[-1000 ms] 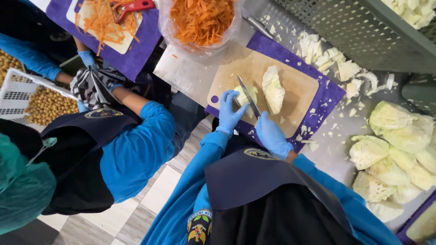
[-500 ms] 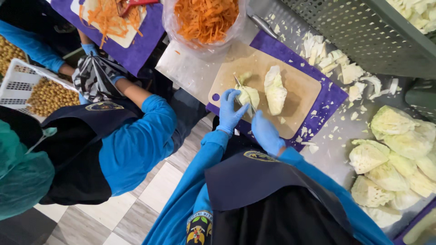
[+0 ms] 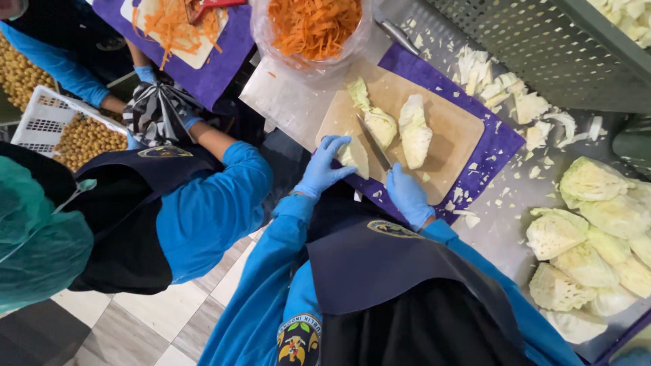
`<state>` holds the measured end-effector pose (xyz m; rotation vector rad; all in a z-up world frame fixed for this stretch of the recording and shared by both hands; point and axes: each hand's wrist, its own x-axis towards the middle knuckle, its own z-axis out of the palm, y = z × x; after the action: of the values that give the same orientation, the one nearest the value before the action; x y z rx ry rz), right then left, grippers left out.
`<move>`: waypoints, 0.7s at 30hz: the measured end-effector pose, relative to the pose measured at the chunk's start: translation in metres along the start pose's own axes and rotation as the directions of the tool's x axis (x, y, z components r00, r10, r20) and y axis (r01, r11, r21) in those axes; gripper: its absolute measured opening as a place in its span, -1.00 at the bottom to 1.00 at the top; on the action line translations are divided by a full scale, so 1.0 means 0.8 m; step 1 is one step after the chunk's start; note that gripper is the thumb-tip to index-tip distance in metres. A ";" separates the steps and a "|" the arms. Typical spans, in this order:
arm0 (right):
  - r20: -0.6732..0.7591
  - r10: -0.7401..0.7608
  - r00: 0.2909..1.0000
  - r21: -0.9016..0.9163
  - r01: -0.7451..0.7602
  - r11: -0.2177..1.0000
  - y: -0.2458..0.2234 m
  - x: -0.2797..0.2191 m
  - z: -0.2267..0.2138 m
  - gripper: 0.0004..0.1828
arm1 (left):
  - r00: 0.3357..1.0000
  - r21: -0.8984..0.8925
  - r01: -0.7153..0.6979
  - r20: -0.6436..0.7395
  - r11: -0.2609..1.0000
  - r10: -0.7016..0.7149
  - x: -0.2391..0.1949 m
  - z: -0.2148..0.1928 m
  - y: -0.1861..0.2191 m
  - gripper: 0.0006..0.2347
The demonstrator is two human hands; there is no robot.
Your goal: The person chops cabbage into small pieces using a knife on a cutting board. The chopped cabbage is then transferred into a basket. A coworker shreds carrots nearby.
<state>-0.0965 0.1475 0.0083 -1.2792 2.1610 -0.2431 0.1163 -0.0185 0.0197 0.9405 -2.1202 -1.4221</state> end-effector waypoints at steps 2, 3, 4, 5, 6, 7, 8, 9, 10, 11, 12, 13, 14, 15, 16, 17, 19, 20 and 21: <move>0.021 0.009 1.000 0.001 -0.009 1.000 -0.005 0.013 -0.007 -0.73 | 0.999 0.010 -0.026 0.038 1.000 0.026 -0.007 -0.014 -0.010 -0.43; 0.030 0.015 0.999 0.001 -0.015 1.000 -0.005 0.019 -0.010 -0.73 | 0.998 0.014 -0.041 0.057 0.999 0.040 -0.007 -0.015 -0.014 -0.44; -0.010 0.014 1.000 0.008 -0.014 1.000 -0.006 0.025 -0.013 -0.73 | 0.999 0.039 -0.036 0.024 0.999 0.035 -0.005 -0.013 -0.017 -0.47; -0.050 0.012 0.999 0.014 -0.012 1.000 -0.006 0.031 -0.016 -0.74 | 0.999 0.064 -0.030 -0.009 0.998 0.031 -0.002 -0.011 -0.019 -0.51; -0.088 0.012 0.996 0.020 -0.010 1.000 -0.004 0.034 -0.018 -0.74 | 0.999 0.087 -0.021 -0.042 0.996 0.025 -0.001 -0.006 -0.019 -0.54; -0.087 0.021 0.996 0.002 -0.021 1.000 -0.003 0.036 -0.019 -0.74 | 0.999 0.122 0.003 -0.048 0.993 0.003 0.000 -0.002 -0.018 -0.55; -0.085 0.030 0.996 -0.018 -0.032 0.999 -0.001 0.035 -0.021 -0.74 | 0.998 0.155 0.029 -0.056 0.988 -0.021 0.001 0.004 -0.015 -0.55; -0.084 0.040 0.996 -0.038 -0.043 0.998 0.000 0.034 -0.022 -0.73 | 0.997 0.187 0.055 -0.064 0.981 -0.044 0.001 0.009 -0.010 -0.56; -0.080 0.033 0.996 -0.038 -0.036 0.999 0.000 0.033 -0.022 -0.73 | 0.994 0.181 0.094 -0.062 0.979 -0.084 0.001 0.010 -0.004 -0.53; -0.076 0.027 0.997 -0.038 -0.030 0.999 0.000 0.031 -0.023 -0.73 | 0.990 0.175 0.133 -0.060 0.976 -0.124 -0.001 0.009 0.004 -0.49; -0.074 0.022 0.997 -0.035 -0.025 0.999 -0.001 0.030 -0.022 -0.73 | 0.985 0.170 0.170 -0.056 0.971 -0.162 0.001 0.005 0.012 -0.46; -0.088 0.010 0.996 -0.030 -0.012 0.999 -0.002 0.029 -0.021 -0.73 | 0.991 0.150 0.127 -0.049 0.981 -0.121 0.004 -0.002 0.018 -0.35; -0.103 0.004 0.995 -0.024 -0.007 1.000 -0.003 0.026 -0.020 -0.73 | 0.996 0.127 0.083 -0.037 0.988 -0.079 0.009 -0.011 0.024 -0.24; -0.118 -0.002 0.993 -0.018 -0.001 1.000 -0.004 0.024 -0.018 -0.73 | 0.999 0.104 0.038 -0.026 0.994 -0.036 0.016 -0.019 0.027 -0.13; -0.105 0.015 0.994 -0.004 -0.016 1.000 -0.004 0.020 -0.016 -0.74 | 1.000 0.156 -0.031 0.002 0.987 0.031 0.026 -0.024 0.028 -0.12; -0.092 0.032 0.995 0.011 -0.031 0.999 -0.003 0.016 -0.014 -0.74 | 0.995 0.205 -0.101 0.033 0.974 0.097 0.040 -0.029 0.026 -0.11; -0.080 0.043 0.996 0.034 -0.040 0.999 -0.003 0.010 -0.013 -0.75 | 0.965 0.270 -0.223 0.194 0.937 0.174 0.068 -0.032 0.019 -0.14; -0.080 0.036 0.996 0.043 -0.033 0.999 -0.004 0.009 -0.013 -0.74 | 0.931 0.284 -0.276 0.317 0.918 0.181 0.082 -0.029 0.014 -0.19; -0.080 0.030 0.996 0.052 -0.026 0.998 -0.005 0.006 -0.014 -0.74 | 0.881 0.290 -0.330 0.436 0.898 0.183 0.089 -0.024 0.010 -0.23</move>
<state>-0.1021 0.1401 0.0172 -1.2290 2.2248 -0.3414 0.0781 -0.0803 0.0324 0.4668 -2.7580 -1.1848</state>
